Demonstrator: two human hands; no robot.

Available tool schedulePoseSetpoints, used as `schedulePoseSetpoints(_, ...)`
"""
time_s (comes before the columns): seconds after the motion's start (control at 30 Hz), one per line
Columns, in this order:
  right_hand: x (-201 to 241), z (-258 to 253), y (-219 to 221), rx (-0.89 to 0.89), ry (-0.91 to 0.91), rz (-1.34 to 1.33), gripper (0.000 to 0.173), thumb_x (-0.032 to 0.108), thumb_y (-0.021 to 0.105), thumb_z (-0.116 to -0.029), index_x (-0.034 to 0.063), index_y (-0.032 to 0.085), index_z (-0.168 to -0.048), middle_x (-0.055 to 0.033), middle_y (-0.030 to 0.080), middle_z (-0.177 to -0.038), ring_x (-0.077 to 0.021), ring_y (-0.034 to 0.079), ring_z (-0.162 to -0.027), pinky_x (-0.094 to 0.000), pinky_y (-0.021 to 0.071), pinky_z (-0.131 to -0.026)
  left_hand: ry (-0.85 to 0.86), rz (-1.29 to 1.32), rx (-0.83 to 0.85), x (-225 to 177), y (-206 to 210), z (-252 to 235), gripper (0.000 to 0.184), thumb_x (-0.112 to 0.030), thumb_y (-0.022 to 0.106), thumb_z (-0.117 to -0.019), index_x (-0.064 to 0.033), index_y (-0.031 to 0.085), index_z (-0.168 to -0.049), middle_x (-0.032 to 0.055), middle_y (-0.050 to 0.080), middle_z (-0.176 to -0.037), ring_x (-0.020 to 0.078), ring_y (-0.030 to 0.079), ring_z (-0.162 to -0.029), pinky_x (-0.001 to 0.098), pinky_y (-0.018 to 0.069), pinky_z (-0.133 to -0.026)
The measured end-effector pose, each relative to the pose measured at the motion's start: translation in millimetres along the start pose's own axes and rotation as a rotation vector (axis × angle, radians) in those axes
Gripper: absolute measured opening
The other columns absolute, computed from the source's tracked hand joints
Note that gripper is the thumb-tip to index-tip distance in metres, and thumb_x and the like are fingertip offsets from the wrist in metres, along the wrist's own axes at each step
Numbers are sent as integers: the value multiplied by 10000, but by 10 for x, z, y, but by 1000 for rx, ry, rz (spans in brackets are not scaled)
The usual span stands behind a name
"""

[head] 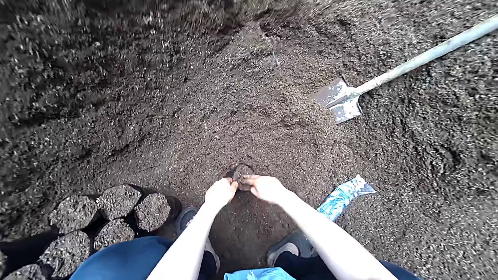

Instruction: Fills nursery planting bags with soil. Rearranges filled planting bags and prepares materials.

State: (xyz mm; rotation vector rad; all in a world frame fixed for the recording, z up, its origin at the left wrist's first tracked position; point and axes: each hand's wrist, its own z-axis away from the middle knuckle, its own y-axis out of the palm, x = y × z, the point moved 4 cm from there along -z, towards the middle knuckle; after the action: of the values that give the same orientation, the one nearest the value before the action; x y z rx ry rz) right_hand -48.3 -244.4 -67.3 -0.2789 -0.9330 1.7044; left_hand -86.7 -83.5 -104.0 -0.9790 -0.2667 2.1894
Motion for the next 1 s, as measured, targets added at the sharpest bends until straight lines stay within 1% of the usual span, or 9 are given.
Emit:
schedulePoseSetpoints(0.1,-381,-70,-185,-123,146,-278,582,495,463,-1064,39,572,-1409,-194,563,-1448,-340,547,-1345,-565,412,-1128,-112,165,6,21,-140,-59,706,-602,440,-1051,-22,457,-1454,262,608,-1335,387,624,-1217,615,476,-1015)
schedulePoseSetpoints(0.17,-546,-173,-1,51,316,-367,825,700,449,-992,-9,566,-1398,-249,594,-1388,-381,584,-1288,-596,427,-1093,-212,258,75,58,-48,-162,831,-631,468,-1033,-78,208,-1595,172,640,-1151,237,666,-927,417,553,-847)
schedulePoseSetpoints(0.27,-440,-339,168,144,190,-481,625,506,360,-1101,-47,614,-1242,-218,657,-1153,-308,643,-1020,-508,484,-946,-293,387,169,24,97,-297,799,-548,459,-1071,-160,41,-1631,101,645,-975,123,617,-707,283,534,-685)
schedulePoseSetpoints(0.33,-283,-335,53,105,124,-354,500,356,329,-1128,-35,631,-1203,-229,657,-1186,-345,637,-1125,-558,457,-1000,-327,440,161,-54,163,-335,765,-484,452,-1092,-180,-7,-1624,105,602,-1004,107,602,-693,252,522,-640)
schedulePoseSetpoints(0.5,-287,-304,-34,122,-5,-312,479,365,360,-1123,-6,644,-1227,-229,674,-1185,-389,644,-1139,-611,470,-981,-388,520,150,-70,198,-334,708,-434,435,-1109,-159,34,-1624,212,713,-1093,228,760,-828,340,633,-728)
schedulePoseSetpoints(0.63,-1218,-515,24,-66,86,-658,516,403,420,-1109,14,571,-1413,-247,634,-1336,-405,601,-1256,-600,414,-1100,-462,676,39,-132,223,-271,661,-352,499,-1099,-169,129,-1616,223,627,-1191,247,715,-890,349,609,-735)
schedulePoseSetpoints(0.7,-1898,-655,334,-163,281,-500,538,374,603,-1032,83,533,-1478,-245,512,-1491,-444,464,-1397,-650,361,-1137,-481,695,-22,-158,234,-261,604,-321,516,-1095,-167,201,-1587,157,588,-1061,194,652,-787,327,582,-681)
schedulePoseSetpoints(0.8,-2316,-650,1016,-136,493,-497,927,320,882,-796,213,400,-1582,-227,165,-1686,-549,144,-1515,-778,315,-1081,-462,647,-71,-140,254,-260,550,-333,510,-1097,-157,241,-1543,59,499,-826,145,572,-616,321,569,-596)
schedulePoseSetpoints(1.0,-2134,-541,1070,-56,447,-576,786,74,761,-871,160,414,-1571,-219,293,-1636,-479,389,-1429,-644,401,-1103,-423,452,-150,-104,212,26,608,-476,395,-1111,-150,235,-1598,141,649,-946,200,644,-703,363,560,-661)
